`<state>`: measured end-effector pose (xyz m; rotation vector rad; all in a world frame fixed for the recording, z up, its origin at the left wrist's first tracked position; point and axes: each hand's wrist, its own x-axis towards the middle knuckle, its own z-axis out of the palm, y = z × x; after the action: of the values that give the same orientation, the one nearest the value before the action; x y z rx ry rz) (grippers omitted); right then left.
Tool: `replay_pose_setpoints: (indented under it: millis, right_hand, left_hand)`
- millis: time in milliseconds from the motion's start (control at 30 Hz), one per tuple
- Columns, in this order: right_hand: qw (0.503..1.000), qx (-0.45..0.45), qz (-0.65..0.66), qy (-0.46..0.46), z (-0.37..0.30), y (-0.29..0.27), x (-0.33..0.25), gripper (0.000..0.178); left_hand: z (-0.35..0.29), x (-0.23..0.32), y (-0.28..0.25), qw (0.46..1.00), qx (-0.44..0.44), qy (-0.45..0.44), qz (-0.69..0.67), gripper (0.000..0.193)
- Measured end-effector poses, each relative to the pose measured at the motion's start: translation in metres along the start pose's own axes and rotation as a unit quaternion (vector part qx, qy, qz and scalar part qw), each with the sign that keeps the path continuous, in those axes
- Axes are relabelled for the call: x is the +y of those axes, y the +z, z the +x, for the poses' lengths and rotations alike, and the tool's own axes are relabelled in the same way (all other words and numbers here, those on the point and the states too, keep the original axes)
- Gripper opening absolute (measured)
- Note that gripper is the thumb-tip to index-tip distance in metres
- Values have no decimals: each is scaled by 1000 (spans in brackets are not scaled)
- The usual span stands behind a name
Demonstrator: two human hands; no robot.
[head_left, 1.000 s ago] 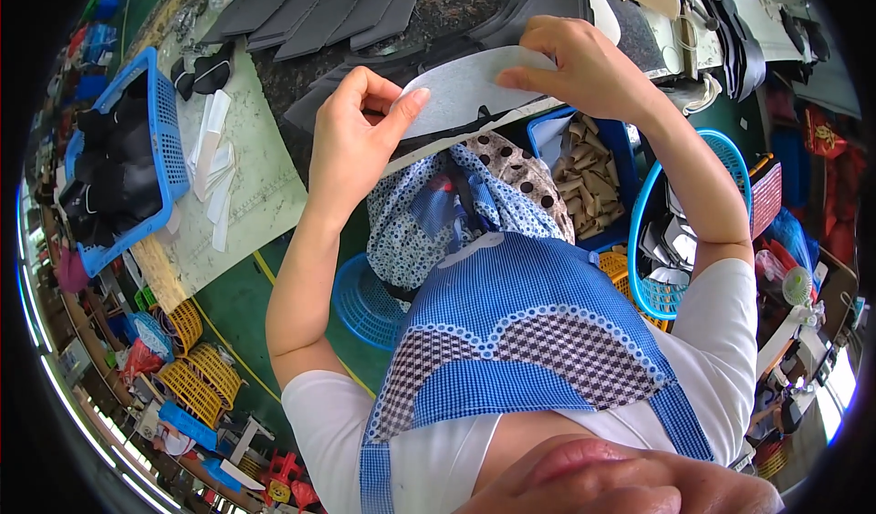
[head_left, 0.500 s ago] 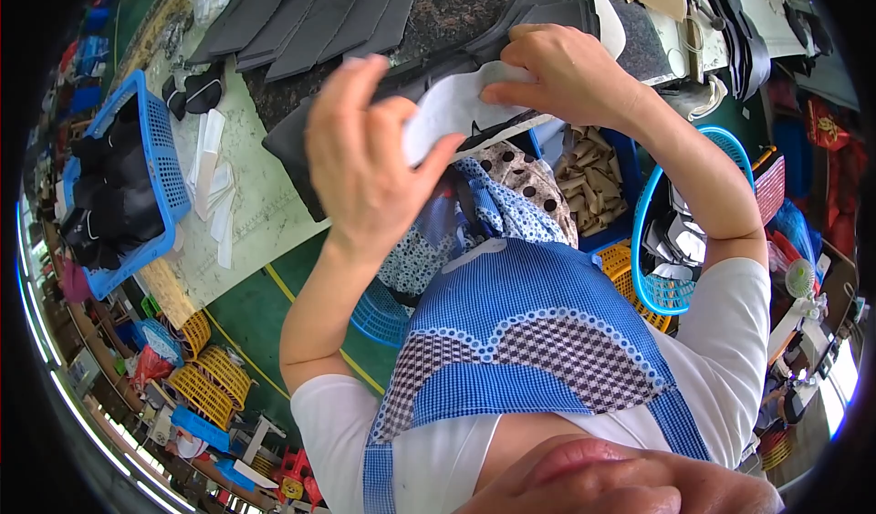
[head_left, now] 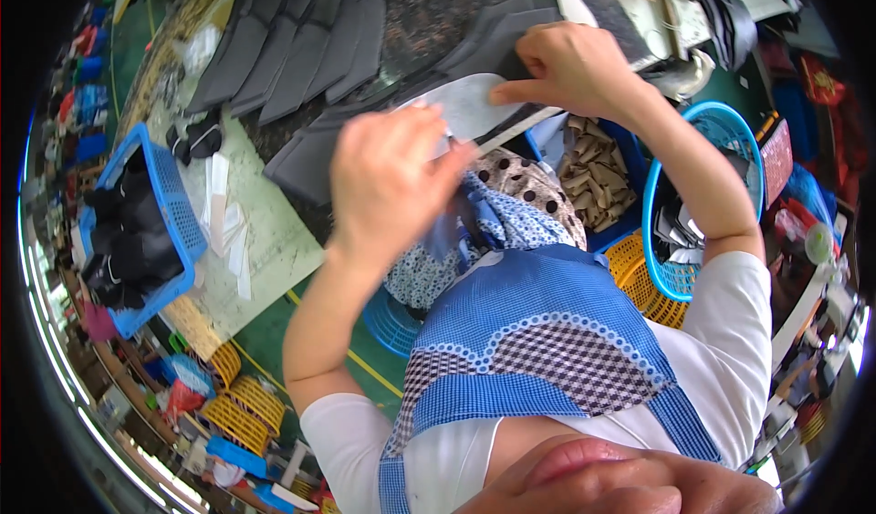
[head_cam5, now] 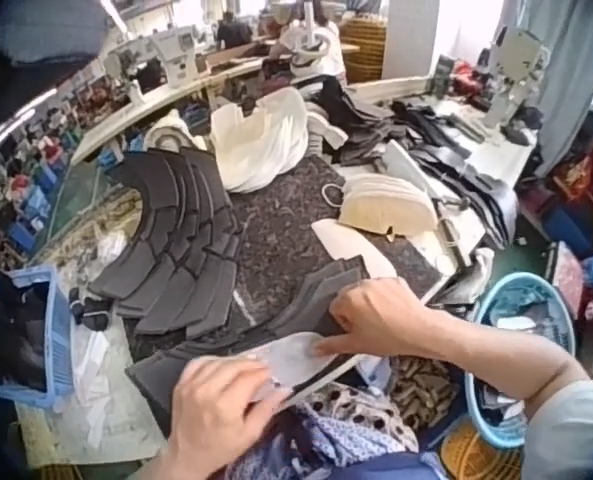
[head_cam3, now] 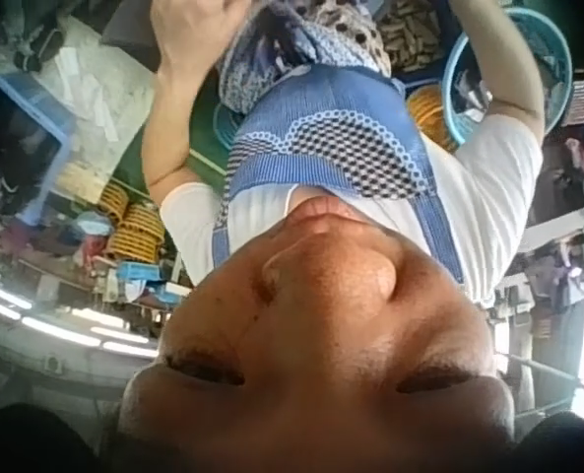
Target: Preparing shoe upper components by attaching white lining pieces to black upper parts.
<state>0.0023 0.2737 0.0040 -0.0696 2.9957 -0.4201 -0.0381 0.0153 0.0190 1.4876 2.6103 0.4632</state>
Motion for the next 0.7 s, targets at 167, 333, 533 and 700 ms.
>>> replay_pose_setpoints:
  millis: [167, 333, 533, 700]
  right_hand:
    - [944, 245, 223, -10, -17, 45, 6, 46]
    - [876, 307, 371, 44, -76, 84, -24, 32]
    - [841, 52, 536, 55, -103, 115, -48, 41]
    - [609, 10, 792, -37, -108, 110, -68, 75]
  left_hand:
    - [51, -54, -4, 957, -124, -157, -212, 77]
    - [48, -36, -1, 960, -147, -192, -139, 75]
    - [10, -36, 14, 980, -24, -186, -72, 76]
    - [-13, 1, 11, 906, -23, -206, -368, 89]
